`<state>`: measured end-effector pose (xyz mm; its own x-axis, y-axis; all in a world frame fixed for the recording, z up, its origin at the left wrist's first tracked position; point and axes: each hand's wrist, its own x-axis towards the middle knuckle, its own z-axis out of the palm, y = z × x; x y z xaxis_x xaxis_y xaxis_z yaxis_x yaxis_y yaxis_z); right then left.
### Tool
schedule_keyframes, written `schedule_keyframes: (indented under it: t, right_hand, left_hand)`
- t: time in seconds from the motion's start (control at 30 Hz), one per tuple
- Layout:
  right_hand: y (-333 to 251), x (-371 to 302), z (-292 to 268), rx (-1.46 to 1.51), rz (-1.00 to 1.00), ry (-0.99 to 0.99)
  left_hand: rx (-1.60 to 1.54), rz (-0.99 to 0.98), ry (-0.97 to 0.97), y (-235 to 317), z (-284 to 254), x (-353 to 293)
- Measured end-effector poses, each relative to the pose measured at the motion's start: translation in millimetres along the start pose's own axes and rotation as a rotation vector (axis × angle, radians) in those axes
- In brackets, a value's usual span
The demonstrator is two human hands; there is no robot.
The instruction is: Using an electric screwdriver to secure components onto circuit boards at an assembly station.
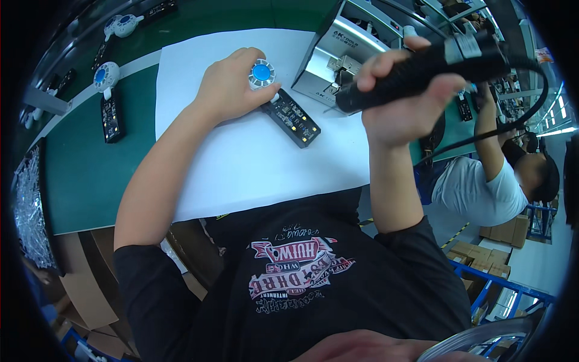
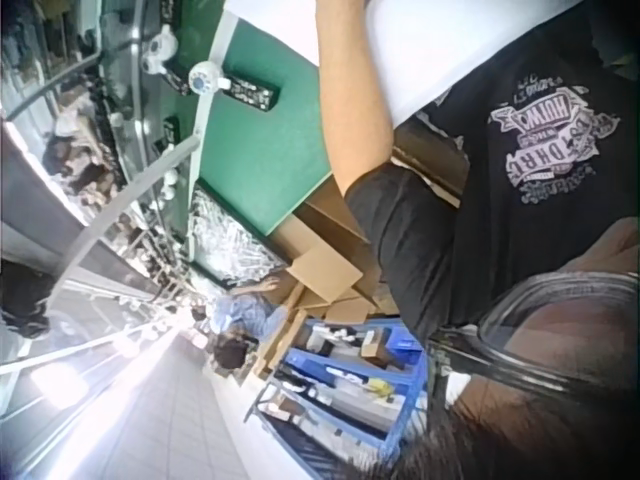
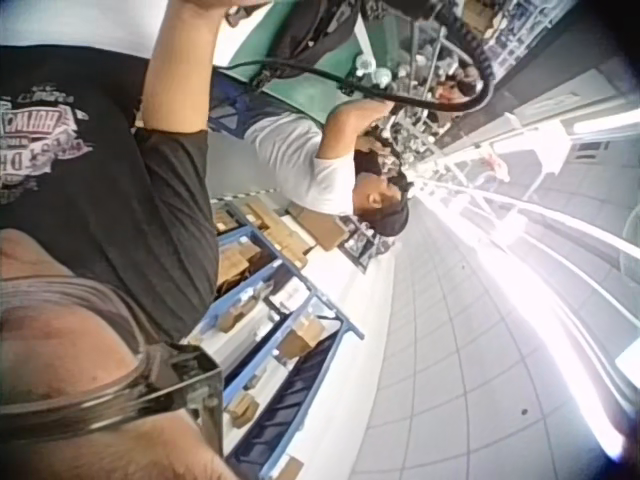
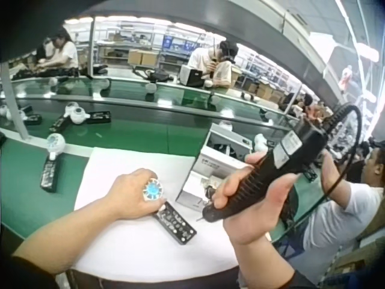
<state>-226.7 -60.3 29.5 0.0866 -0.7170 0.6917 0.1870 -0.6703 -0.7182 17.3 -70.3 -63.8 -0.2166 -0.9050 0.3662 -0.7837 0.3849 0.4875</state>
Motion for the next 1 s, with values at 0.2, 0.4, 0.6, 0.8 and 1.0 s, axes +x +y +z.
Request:
schedule_keyframes:
  t: [0.2, 0.4, 0.6, 0.8, 1.0]
  right_hand:
    - [-8, -34, 5, 0.394, 0.075, -0.131]
    - [1, -49, 2, 0.347, 0.094, -0.153]
    - [-6, -56, 6, 0.349, 0.09, -0.146]
    - [3, -61, 4, 0.441, 0.091, -0.188]
    - [-2, -39, -4, 0.534, 0.241, 0.03]
  left_hand:
    - [-0.033, -0.019, -0.011, 4, -3, 4]
    - [-0.005, 0.015, 0.033, 1, 3, 3]
    - [0.027, 0.04, 0.059, -1, 5, -1]
    - [0.027, 0.038, 0.041, 2, 2, -1]
    - [0.043, 0.042, 0.009, -2, -8, 7]
